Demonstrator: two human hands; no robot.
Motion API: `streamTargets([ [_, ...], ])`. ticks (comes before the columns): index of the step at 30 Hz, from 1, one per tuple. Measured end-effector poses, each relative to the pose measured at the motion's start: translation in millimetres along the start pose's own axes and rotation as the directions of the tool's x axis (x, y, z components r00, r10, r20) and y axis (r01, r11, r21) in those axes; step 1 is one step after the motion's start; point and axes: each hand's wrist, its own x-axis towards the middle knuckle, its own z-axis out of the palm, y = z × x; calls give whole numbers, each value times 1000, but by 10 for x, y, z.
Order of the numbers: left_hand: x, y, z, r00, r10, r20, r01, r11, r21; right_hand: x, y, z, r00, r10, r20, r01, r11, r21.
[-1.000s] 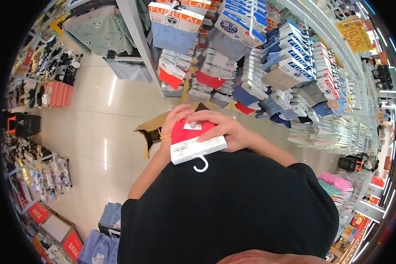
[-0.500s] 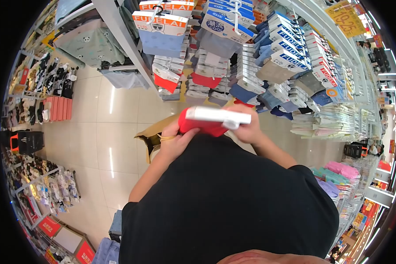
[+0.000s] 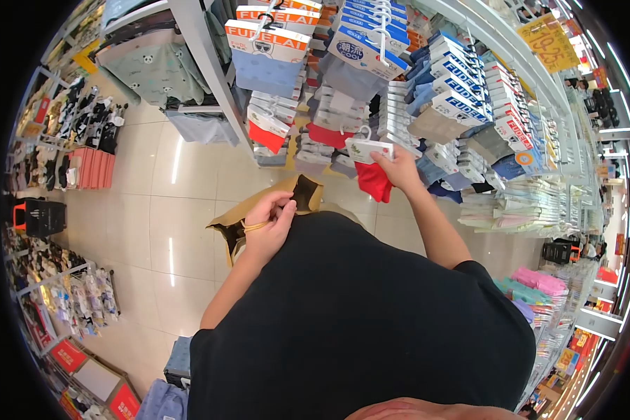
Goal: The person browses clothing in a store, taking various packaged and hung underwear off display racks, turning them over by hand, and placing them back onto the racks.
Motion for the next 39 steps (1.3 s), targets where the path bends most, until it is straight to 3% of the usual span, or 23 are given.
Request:
streamTargets([
  [2, -8, 18, -9, 1000, -3, -13, 3, 1000, -7, 84, 24, 122, 998, -7, 57, 12, 995, -95],
  [3, -14, 28, -19, 1000, -4, -19, 4, 1000, -10, 35, -273, 134, 998, -25, 58, 31, 994, -106],
  [6, -25, 52, -51, 1000, 6, -22, -6, 1000, 18, 218, -134, 335, 995, -90, 41, 94, 991, -97],
  [9, -32, 25, -58, 999, 4, -41, -4, 1000, 11, 346, -148, 416, 995, -13, 97, 22, 995, -95],
  [12, -37, 37, -58, 998, 25, -62, -25, 1000, -14, 512, 66, 490, 990, 112, 90, -93, 976, -199],
  [15, -40, 41, -69, 996, 27, -84, -28, 1000, -14, 387, -89, 412, 995, 75, 64, -43, 912, -408],
  [18, -19, 34, -83, 997, 29, -78, -30, 1000, -6, 243, -469, 276, 986, -156, -63, 130, 942, -310],
  [19, -10, 31, -77, 996, 38, -80, -39, 999, -1, 256, -571, 258, 964, -215, -155, 198, 973, -120],
  [22, 1, 28, -54, 996, 57, -71, -56, 998, 6, 345, -1047, 90, 873, -335, -355, 391, 915, 98],
  [25, 22, 35, -24, 996, 69, -57, -69, 998, -1, 485, -1363, -26, 790, -426, -441, 467, 884, -18],
  [28, 27, 61, -9, 996, 73, -53, -72, 997, 3, 583, -1535, -75, 861, -325, -392, 355, 935, 5],
  [29, 24, 63, -6, 996, 75, -54, -74, 997, 8, 676, -1474, -46, 878, -334, -344, 400, 905, 143],
  [32, 11, 30, -8, 995, 85, -56, -85, 996, 9, 800, -1397, -51, 979, -143, -148, 191, 895, 404],
  [39, -19, 9, -28, 995, 69, -70, -70, 997, -10, 335, -1665, -296, 964, -171, -205, 267, 612, 745],
])
